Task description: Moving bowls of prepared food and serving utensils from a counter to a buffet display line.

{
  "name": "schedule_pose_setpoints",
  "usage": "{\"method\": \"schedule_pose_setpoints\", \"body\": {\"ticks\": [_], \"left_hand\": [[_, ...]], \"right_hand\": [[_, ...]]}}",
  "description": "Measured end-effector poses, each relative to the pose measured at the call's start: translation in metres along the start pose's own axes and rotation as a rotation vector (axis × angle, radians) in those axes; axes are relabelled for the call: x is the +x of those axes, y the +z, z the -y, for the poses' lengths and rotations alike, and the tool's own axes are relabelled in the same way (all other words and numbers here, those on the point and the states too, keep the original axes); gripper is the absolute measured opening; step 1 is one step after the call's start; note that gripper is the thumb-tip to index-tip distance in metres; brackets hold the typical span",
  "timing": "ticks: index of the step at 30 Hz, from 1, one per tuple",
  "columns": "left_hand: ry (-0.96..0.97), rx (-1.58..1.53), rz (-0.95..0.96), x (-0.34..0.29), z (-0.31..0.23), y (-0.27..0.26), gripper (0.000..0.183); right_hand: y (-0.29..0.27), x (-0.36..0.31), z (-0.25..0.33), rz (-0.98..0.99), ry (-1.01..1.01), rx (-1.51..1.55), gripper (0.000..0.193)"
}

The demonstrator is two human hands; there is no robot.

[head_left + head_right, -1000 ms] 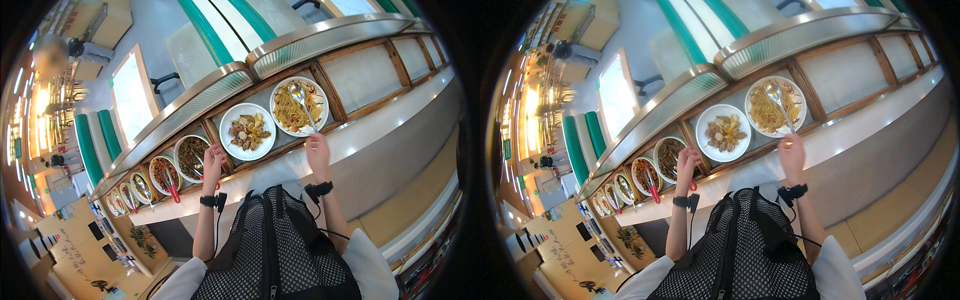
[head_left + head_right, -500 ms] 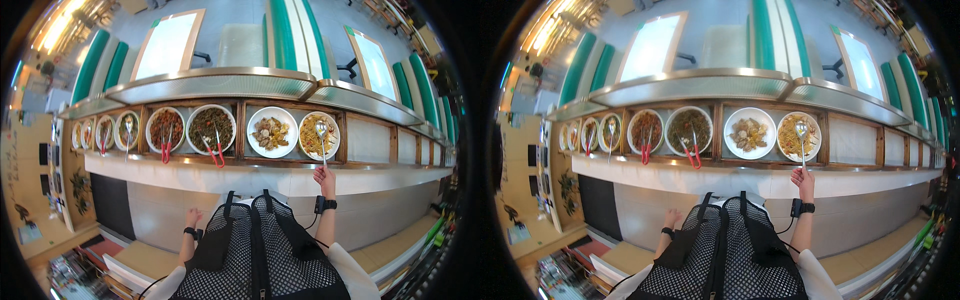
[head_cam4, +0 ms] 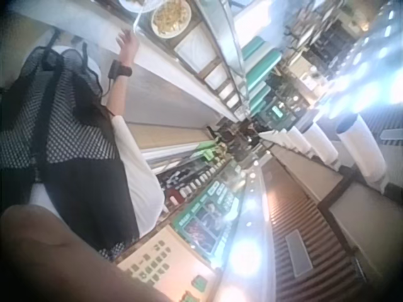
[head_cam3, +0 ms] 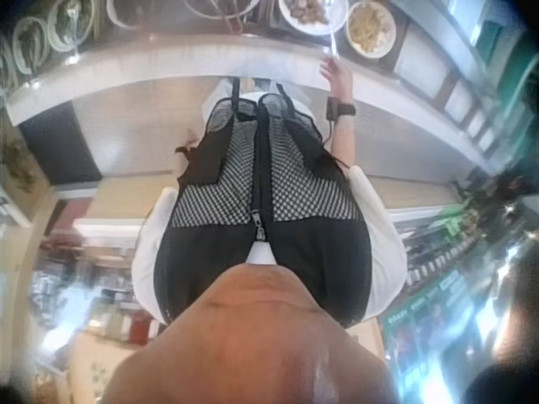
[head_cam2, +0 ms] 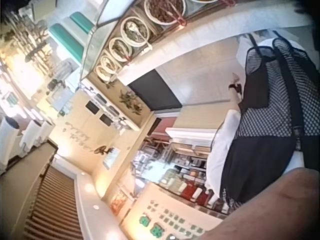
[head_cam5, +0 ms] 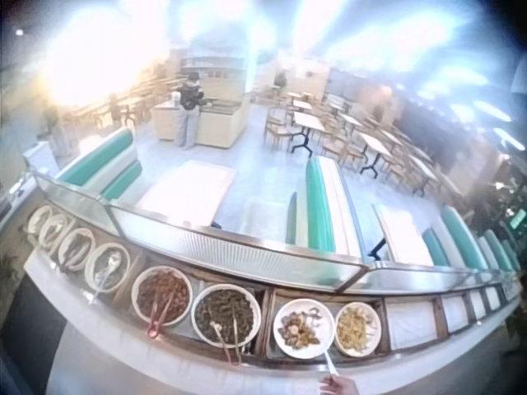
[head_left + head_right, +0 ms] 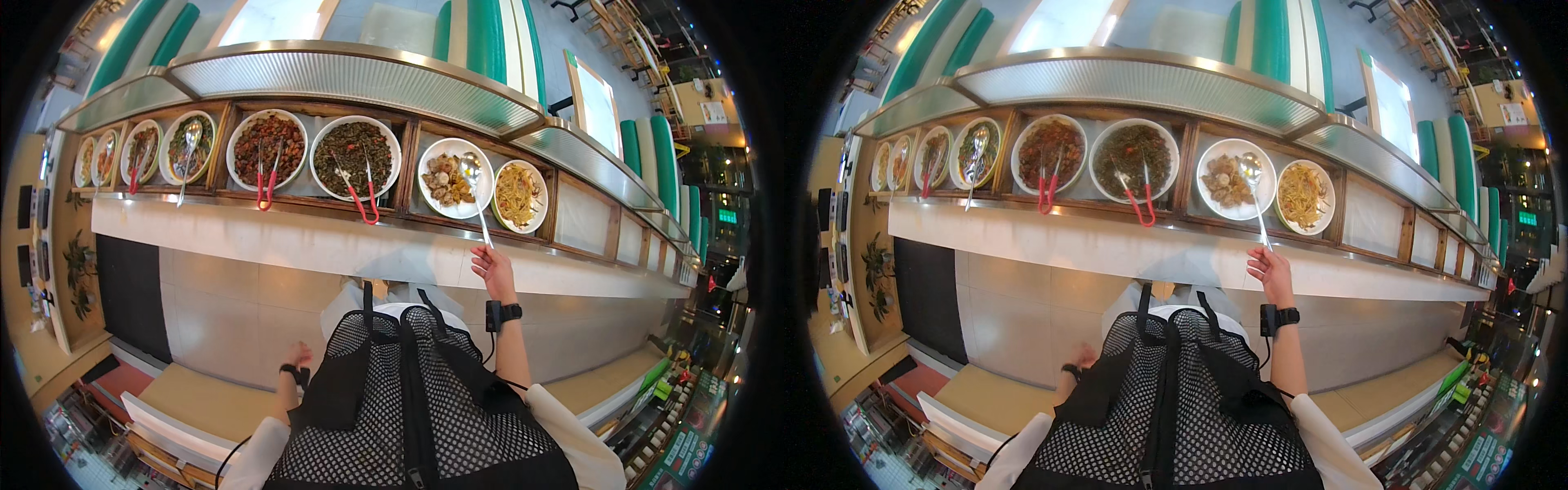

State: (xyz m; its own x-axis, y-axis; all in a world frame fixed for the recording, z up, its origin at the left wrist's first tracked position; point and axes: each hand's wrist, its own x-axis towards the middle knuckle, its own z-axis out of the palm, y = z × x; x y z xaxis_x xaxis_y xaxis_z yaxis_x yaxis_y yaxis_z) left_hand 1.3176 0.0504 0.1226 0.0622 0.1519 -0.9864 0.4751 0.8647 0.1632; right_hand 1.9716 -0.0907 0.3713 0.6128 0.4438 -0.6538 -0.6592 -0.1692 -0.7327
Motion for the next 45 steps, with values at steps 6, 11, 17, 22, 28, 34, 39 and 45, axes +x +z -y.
{"method": "schedule_pose_setpoints", "body": {"ticks": [6, 11, 17, 22, 28, 34, 39, 45], "left_hand": [[0.489, 0.007, -0.114, -0.013, -0.199, 0.038, 0.040], [0.655, 0.072, -0.194, -0.081, -0.269, 0.067, 0.042], [0.637, 0.159, -0.201, -0.136, -0.281, 0.131, 0.038], [0.766, 0.207, 0.112, -0.202, -0.331, 0.290, 0.030], [1.225, 0.630, 0.216, -0.240, -0.442, 0.522, 0.028], [1.520, 1.153, -0.088, -0.160, -0.506, 0.638, 0.034], [1.174, 1.684, 0.049, -0.102, -0.514, 0.653, 0.058], [0.875, 1.243, -0.005, -0.140, -0.495, 0.682, 0.071]], "right_hand": [[0.028, 0.031, -0.028, 0.111, 0.041, -0.008, 0.037], [0.017, 0.025, -0.022, 0.175, 0.156, -0.425, 0.042], [-0.069, 0.038, 0.007, 0.085, -0.036, -0.360, 0.035], [-0.153, 0.063, 0.023, -0.210, -0.371, -0.582, 0.034], [-0.163, 0.121, 0.051, -0.416, -0.372, -0.807, 0.042], [-0.148, 0.159, 0.043, -0.290, -0.205, -0.779, 0.039], [-0.152, 0.164, 0.025, -0.204, -0.240, -0.331, 0.038], [-0.157, 0.123, 0.062, -0.136, -0.132, -0.067, 0.040]]}}
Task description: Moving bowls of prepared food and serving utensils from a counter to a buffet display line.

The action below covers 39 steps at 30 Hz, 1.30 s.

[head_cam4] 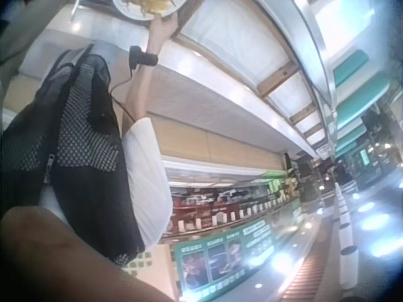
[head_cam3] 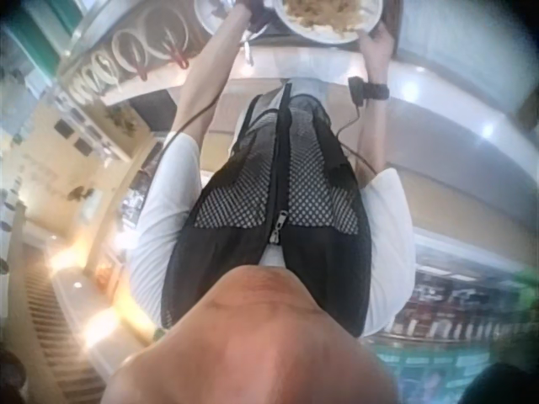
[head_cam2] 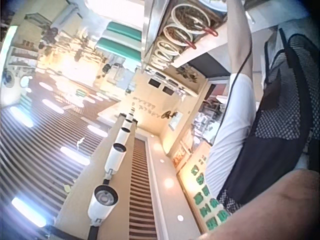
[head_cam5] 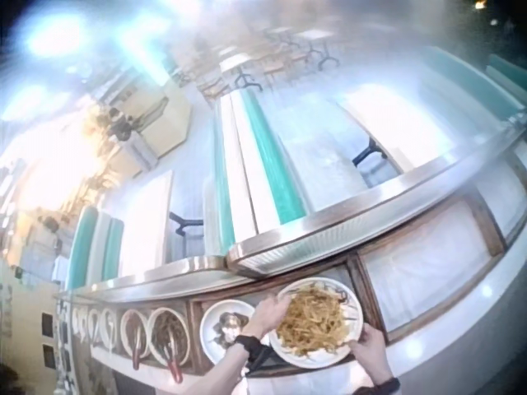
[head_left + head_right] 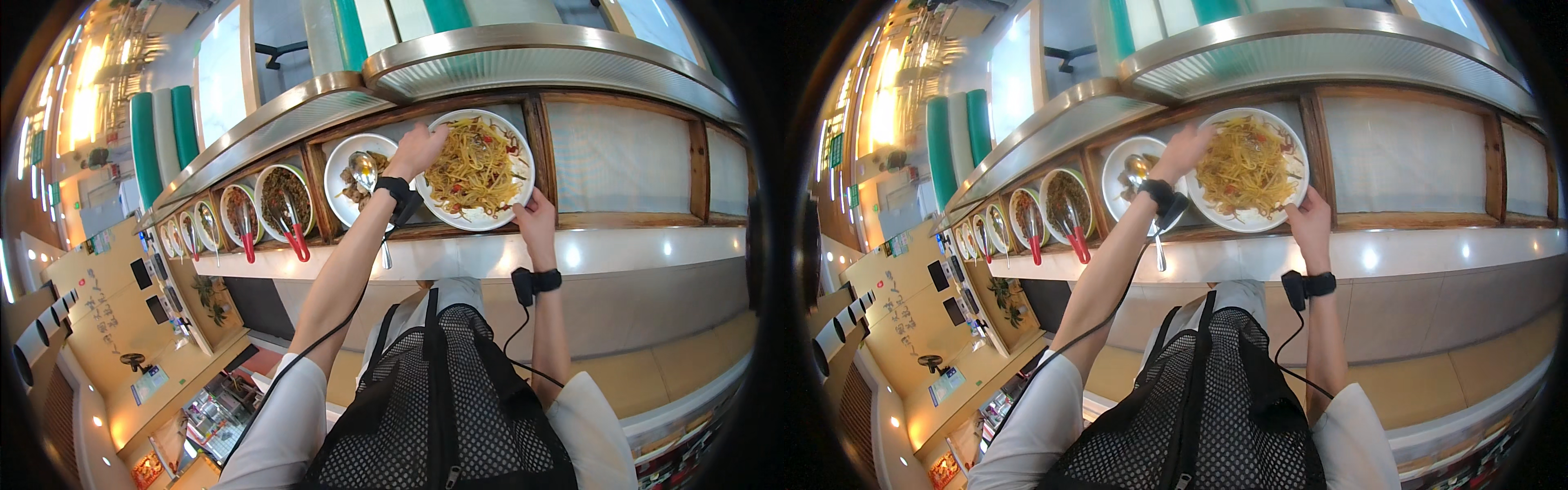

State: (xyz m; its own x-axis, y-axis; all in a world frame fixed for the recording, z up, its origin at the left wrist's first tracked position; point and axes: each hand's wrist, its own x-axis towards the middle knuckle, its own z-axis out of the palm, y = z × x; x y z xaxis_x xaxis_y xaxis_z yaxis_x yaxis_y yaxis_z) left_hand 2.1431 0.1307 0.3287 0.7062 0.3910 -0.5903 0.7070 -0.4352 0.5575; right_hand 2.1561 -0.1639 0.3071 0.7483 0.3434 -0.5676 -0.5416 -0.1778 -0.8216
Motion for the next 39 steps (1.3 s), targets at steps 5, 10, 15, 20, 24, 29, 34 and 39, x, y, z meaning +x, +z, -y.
{"method": "schedule_pose_setpoints", "body": {"ticks": [5, 10, 15, 20, 24, 29, 34, 39], "left_hand": [[0.147, -0.005, -0.182, -0.072, -0.006, -0.031, 0.063], [0.066, -0.312, -0.320, -0.183, 0.010, -0.040, 0.050], [-0.126, -0.520, -0.446, -0.303, 0.098, -0.044, 0.052], [-0.260, -0.704, -0.727, -0.419, 0.190, -0.023, 0.052], [-0.390, -0.838, -0.952, -0.510, 0.270, 0.012, 0.049], [-0.601, -1.006, -1.162, -0.609, 0.333, 0.034, 0.047], [-0.638, -1.107, -1.464, -0.665, 0.414, 0.071, 0.042], [-0.678, -1.257, -1.651, -0.697, 0.490, 0.084, 0.041]], "right_hand": [[0.001, -0.053, 0.056, 0.035, 0.005, -0.011, 0.038], [-0.003, -0.093, 0.081, 0.173, -0.047, -0.127, 0.038], [0.055, -0.148, 0.086, 0.459, -0.140, -0.230, 0.037], [0.147, -0.191, 0.048, 0.685, -0.205, -0.398, 0.033], [0.225, -0.234, 0.002, 0.924, -0.115, -0.543, 0.032], [0.328, -0.304, -0.037, 1.158, -0.055, -0.634, 0.035], [0.417, -0.375, -0.072, 1.289, 0.018, -0.828, 0.035], [0.508, -0.417, -0.113, 1.411, 0.018, -0.946, 0.033]]}}
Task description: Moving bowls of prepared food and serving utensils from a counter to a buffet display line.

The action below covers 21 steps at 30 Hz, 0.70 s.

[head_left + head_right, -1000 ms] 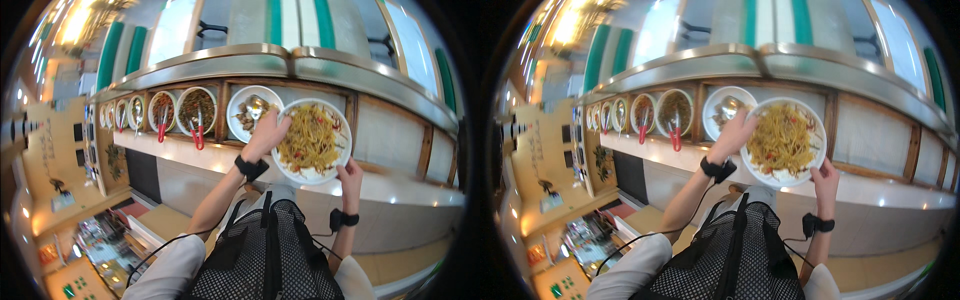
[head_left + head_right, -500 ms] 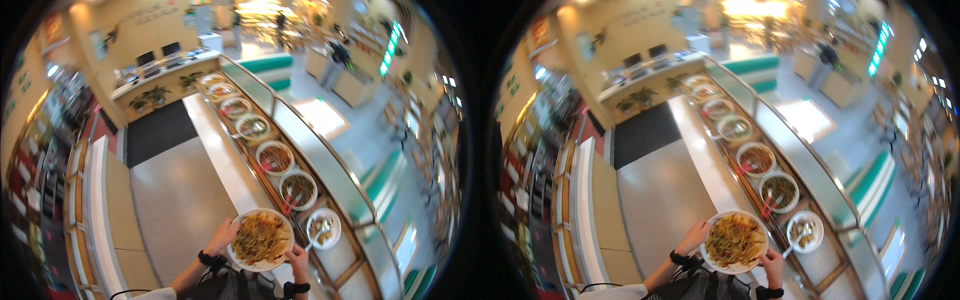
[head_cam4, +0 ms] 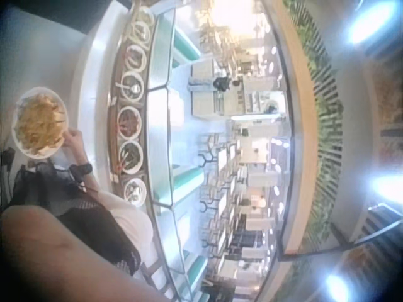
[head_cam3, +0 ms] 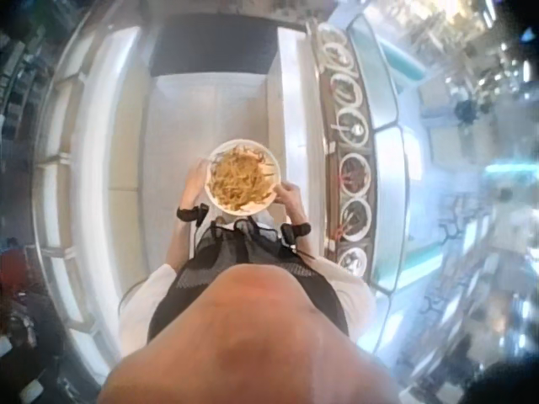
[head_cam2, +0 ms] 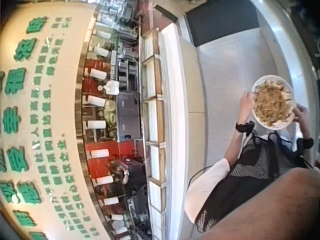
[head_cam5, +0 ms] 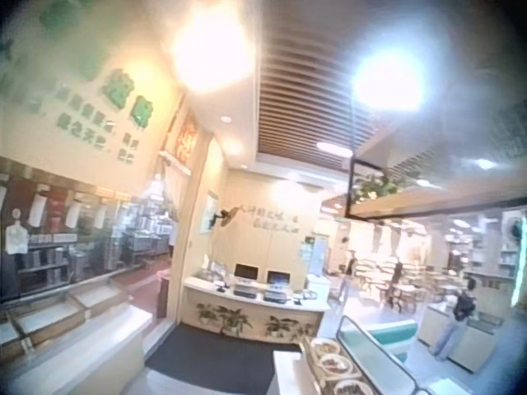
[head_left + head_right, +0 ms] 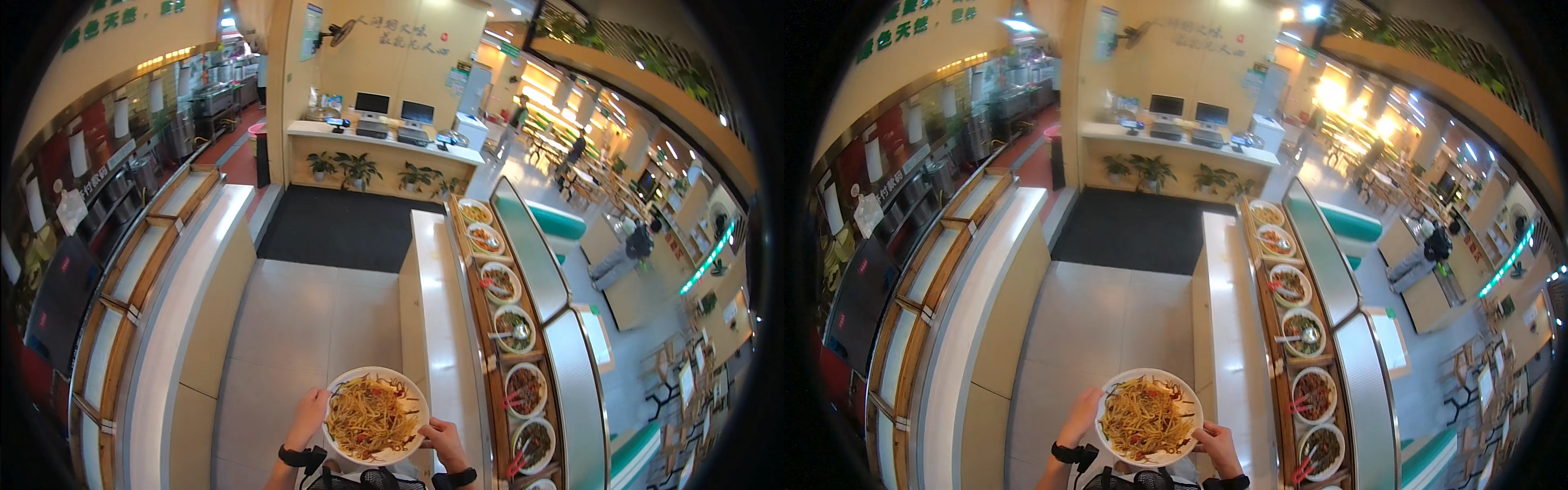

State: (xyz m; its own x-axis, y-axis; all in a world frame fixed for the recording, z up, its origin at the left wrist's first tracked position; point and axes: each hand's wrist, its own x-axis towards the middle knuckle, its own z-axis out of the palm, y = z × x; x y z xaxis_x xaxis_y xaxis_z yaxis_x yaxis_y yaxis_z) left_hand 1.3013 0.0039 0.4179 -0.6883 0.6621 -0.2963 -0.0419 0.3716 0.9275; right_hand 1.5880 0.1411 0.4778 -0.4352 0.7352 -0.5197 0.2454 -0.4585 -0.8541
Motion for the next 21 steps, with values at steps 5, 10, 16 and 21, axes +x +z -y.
{"method": "schedule_pose_setpoints", "body": {"ticks": [5, 10, 16, 21], "left_hand": [[0.010, -0.004, -0.101, 0.076, -0.007, -0.038, 0.039], [-0.017, -0.146, -0.190, 0.147, -0.040, -0.064, 0.034], [-0.166, -0.368, -0.383, 0.227, -0.081, -0.083, 0.034], [-0.237, -0.429, -0.417, 0.314, -0.139, -0.081, 0.034]], "right_hand": [[0.037, 0.101, 0.047, 0.186, 0.005, -0.020, 0.036], [0.082, 0.205, 0.104, 0.337, -0.032, -0.022, 0.036], [0.122, 0.329, 0.182, 0.524, -0.054, -0.191, 0.046], [0.158, 0.413, 0.249, 0.606, -0.046, -0.157, 0.046]]}}
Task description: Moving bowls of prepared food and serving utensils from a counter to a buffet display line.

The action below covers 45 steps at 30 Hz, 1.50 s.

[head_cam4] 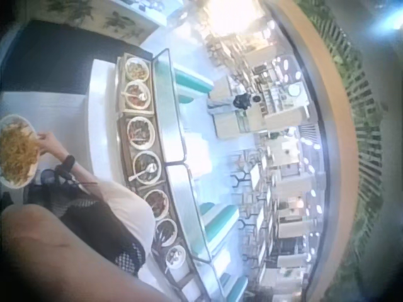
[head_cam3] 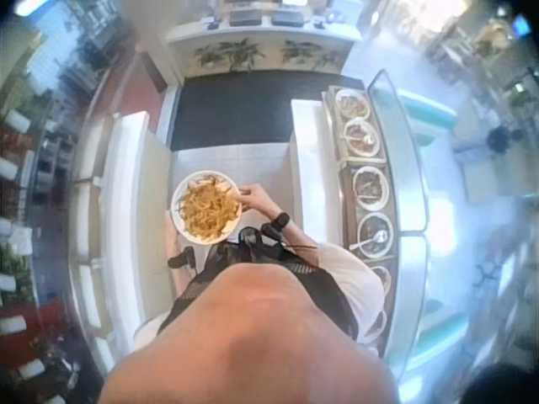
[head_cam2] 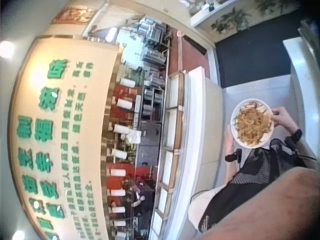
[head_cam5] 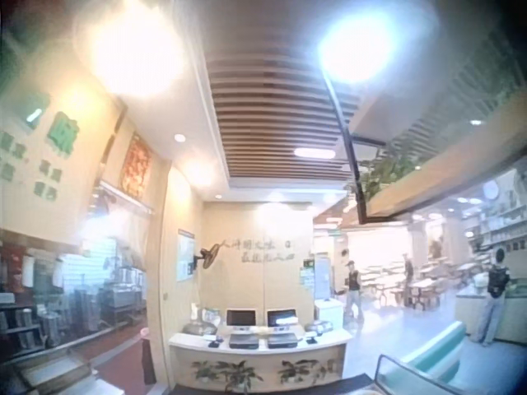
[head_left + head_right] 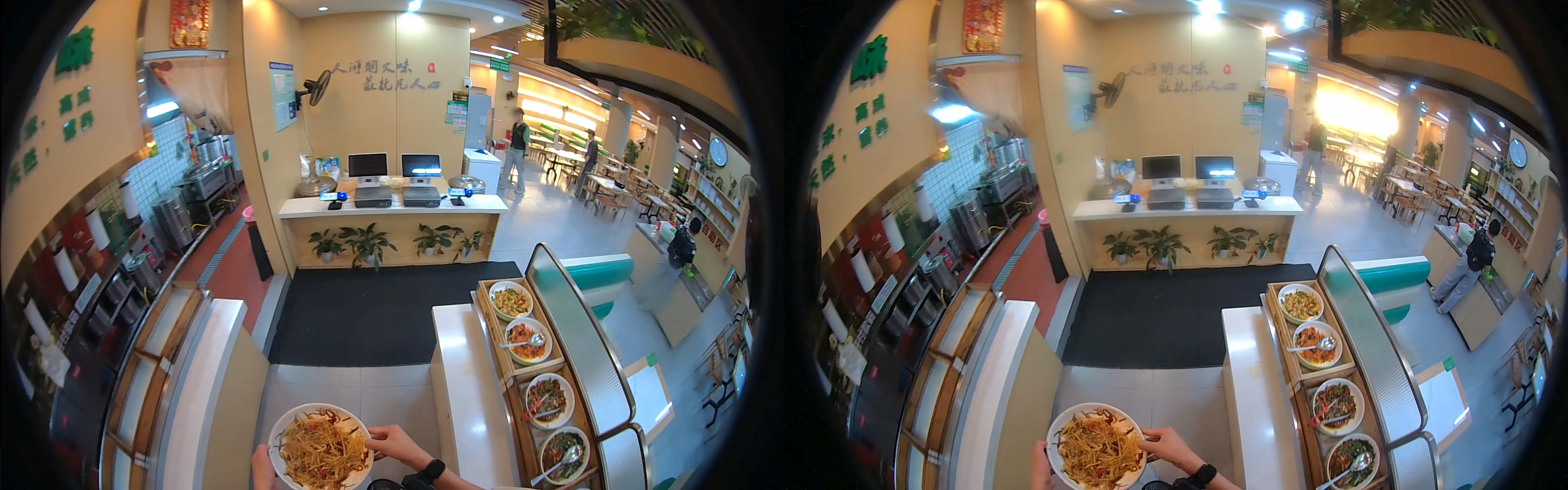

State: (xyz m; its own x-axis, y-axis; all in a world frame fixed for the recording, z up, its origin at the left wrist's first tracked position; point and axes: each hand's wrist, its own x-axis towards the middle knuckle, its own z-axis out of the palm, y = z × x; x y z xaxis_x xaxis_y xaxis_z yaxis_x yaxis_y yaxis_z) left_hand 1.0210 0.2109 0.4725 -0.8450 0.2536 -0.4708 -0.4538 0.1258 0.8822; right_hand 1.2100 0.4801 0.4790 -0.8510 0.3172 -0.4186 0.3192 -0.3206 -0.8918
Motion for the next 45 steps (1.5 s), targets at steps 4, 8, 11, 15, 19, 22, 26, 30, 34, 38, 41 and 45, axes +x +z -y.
{"method": "schedule_pose_setpoints", "body": {"ticks": [4, 8, 11, 15, 19, 22, 26, 30, 34, 38, 41, 45], "left_hand": [[0.005, -0.035, -0.022, 0.073, -0.031, 0.067, 0.035], [0.005, 0.025, 0.134, 0.186, -0.029, 0.131, 0.036], [0.021, 0.044, 0.242, 0.251, -0.045, 0.199, 0.035], [0.175, 0.202, 0.437, 0.318, -0.096, 0.301, 0.031], [0.209, 0.269, 0.549, 0.390, -0.132, 0.392, 0.034], [0.141, 0.332, 0.603, 0.400, -0.198, 0.459, 0.034], [0.091, 0.360, 0.578, 0.468, -0.213, 0.526, 0.035], [0.220, 0.353, 0.503, 0.526, -0.232, 0.572, 0.034], [0.102, 0.276, 0.410, 0.569, -0.260, 0.614, 0.033], [0.233, 0.192, 0.416, 0.610, -0.292, 0.663, 0.031], [0.131, 0.141, 0.377, 0.599, -0.264, 0.656, 0.031], [0.106, 0.116, 0.374, 0.712, -0.323, 0.777, 0.031]], "right_hand": [[-0.051, 0.066, 0.027, -0.034, 0.026, -0.054, 0.044], [-0.100, 0.116, 0.067, -0.161, 0.031, -0.008, 0.042], [-0.145, 0.151, 0.090, -0.258, 0.036, 0.016, 0.040], [-0.200, 0.192, 0.124, -0.426, 0.026, 0.052, 0.037], [-0.243, 0.239, 0.160, -0.566, -0.002, 0.113, 0.036], [-0.283, 0.278, 0.182, -0.613, -0.072, 0.224, 0.034], [-0.338, 0.339, 0.221, -0.640, -0.040, 0.220, 0.031], [-0.391, 0.405, 0.268, -0.542, -0.076, 0.250, 0.030], [-0.449, 0.477, 0.320, -0.419, -0.079, 0.175, 0.031], [-0.506, 0.543, 0.369, -0.377, -0.078, 0.130, 0.034], [-0.504, 0.532, 0.366, -0.322, -0.029, 0.107, 0.033], [-0.594, 0.654, 0.419, -0.344, -0.012, 0.149, 0.034]]}}
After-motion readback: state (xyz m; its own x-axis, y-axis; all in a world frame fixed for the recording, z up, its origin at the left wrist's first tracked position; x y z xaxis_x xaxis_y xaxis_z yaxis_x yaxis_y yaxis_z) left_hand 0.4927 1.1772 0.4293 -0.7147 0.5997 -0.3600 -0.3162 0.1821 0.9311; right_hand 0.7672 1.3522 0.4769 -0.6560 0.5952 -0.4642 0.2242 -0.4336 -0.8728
